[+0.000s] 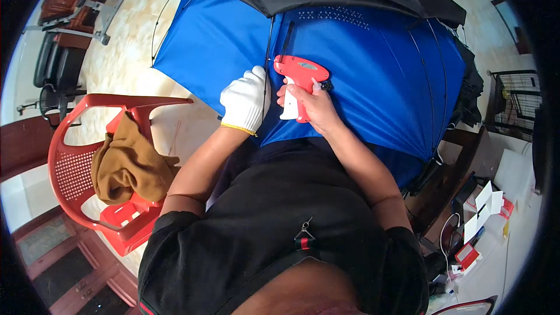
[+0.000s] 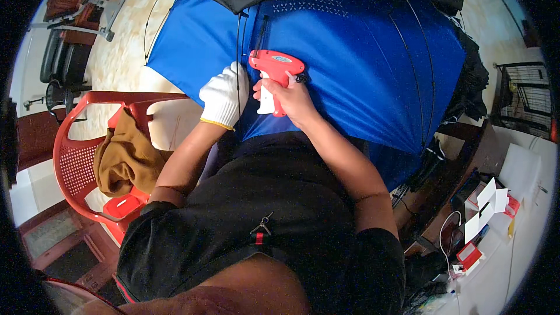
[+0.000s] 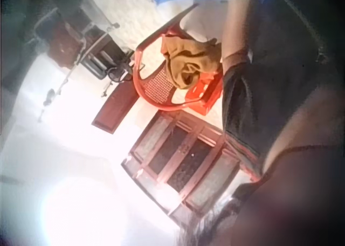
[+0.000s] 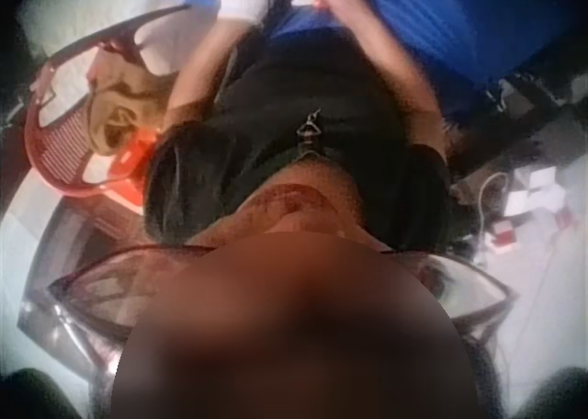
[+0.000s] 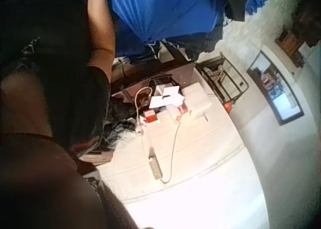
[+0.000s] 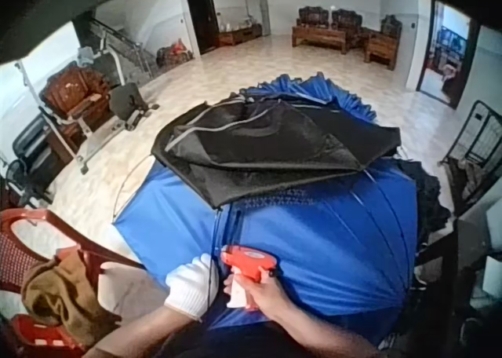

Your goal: Assembling umbrella canopies using a heat gun to finish edges and manual folding.

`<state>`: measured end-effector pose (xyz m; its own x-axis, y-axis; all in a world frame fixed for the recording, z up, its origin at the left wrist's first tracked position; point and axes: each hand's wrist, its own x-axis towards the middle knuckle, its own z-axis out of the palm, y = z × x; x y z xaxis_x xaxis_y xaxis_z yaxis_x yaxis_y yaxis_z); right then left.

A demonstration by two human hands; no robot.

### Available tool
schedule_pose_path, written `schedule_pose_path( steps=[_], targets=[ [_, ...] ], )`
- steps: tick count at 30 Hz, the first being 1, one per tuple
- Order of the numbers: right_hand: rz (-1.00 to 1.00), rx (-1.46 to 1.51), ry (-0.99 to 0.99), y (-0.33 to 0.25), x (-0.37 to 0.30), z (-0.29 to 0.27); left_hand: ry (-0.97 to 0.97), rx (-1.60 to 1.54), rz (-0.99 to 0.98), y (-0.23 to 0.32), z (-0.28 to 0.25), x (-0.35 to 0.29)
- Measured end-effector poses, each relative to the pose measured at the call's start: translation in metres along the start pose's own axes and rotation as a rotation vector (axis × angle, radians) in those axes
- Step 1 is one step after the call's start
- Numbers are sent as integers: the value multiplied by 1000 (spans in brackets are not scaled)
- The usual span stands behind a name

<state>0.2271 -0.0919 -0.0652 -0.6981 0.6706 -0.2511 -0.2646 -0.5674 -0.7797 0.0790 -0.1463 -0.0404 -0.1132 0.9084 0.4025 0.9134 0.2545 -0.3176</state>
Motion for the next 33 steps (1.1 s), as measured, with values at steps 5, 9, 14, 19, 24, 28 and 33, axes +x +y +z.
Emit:
schedule_pose_path(
  steps=[5,9,14,19,24,28,33],
  targets=[
    [-17,1,-30,0,5,2,4,-7,21,-2,5,2],
    [20,130,-194,7,15,-17,-17,-7,41,7,-4,10],
    [164,-12,-74,-7,6,-19,-43,-243,51,16,-22,22],
    [-145,25,-189,-131,-102,9,37,-900,-241,-28,-49,26],
    [-897,-168,796,-201,-193,-61,-68,-1372,-335,-83,-42,39],
    [-697,28,721,-177,-184,-159,-385,-1558,-374,-124,-35,34],
    [-378,53,131,-125,-160,-81,-599,-1285,-504,-293,27,37]
  ],
)
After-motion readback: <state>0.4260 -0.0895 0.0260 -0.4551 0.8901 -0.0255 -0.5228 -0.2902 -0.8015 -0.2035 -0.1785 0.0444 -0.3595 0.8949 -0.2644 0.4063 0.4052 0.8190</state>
